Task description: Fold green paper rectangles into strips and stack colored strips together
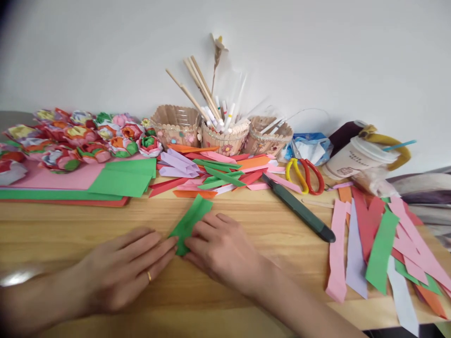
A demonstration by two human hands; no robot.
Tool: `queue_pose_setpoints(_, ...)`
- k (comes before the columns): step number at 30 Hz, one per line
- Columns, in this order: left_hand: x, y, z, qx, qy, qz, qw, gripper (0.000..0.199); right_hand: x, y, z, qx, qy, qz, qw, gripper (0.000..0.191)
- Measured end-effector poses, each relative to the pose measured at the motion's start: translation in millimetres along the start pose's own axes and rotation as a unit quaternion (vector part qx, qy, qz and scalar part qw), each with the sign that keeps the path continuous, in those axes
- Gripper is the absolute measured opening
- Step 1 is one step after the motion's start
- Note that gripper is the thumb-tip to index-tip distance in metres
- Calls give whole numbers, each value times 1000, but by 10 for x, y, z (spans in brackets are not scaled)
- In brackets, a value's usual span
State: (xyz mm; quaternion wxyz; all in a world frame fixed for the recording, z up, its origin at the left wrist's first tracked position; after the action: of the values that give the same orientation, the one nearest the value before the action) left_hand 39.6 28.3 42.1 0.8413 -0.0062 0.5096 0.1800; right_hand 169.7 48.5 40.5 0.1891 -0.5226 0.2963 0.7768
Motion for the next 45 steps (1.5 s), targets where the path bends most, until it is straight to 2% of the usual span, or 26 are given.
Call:
queue_pose_setpoints(8, -81, -176, -18, -47, 8, 29, 998, 40, 8, -123, 102, 101, 47, 163, 980, 10)
queue_pose_setpoints(16, -47, -215, -77, -78, 33, 41, 996, 27, 95, -167, 141, 175, 71, 164, 968, 8)
queue_pose_setpoints(24, -57, -143, -24, -89, 12, 35, 995, 43, 126, -164, 136, 194, 52, 165, 966, 10)
queue_pose_setpoints(34, 38, -159, -96, -118, 38, -14, 992, 25, 122, -163, 134, 196, 47, 162, 966, 11)
queue_pose_setpoints(38, 40, -144, -86, -137, 35, -27, 990, 28, 117, -165, 128, 198, 45, 160, 966, 11)
queue_pose_setpoints(42, 27, -97, -30, -154, 22, -39, 987, 39, 127, -161, 118, 203, 51, 163, 964, 10)
queue_pose_setpoints(45, 32, -95, -8, -152, 27, -33, 987, 36, 125, -177, 108, 199, 49, 158, 966, 9)
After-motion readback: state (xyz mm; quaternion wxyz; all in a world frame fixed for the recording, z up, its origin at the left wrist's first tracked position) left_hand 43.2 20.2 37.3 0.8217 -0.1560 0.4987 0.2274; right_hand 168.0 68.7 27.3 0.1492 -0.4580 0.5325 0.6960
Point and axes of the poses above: each hand's wrist, its own z-axis towards the middle knuckle, its own x-axis out of the palm, y = z × x, the point moved 6 cm from there along z, towards the middle knuckle
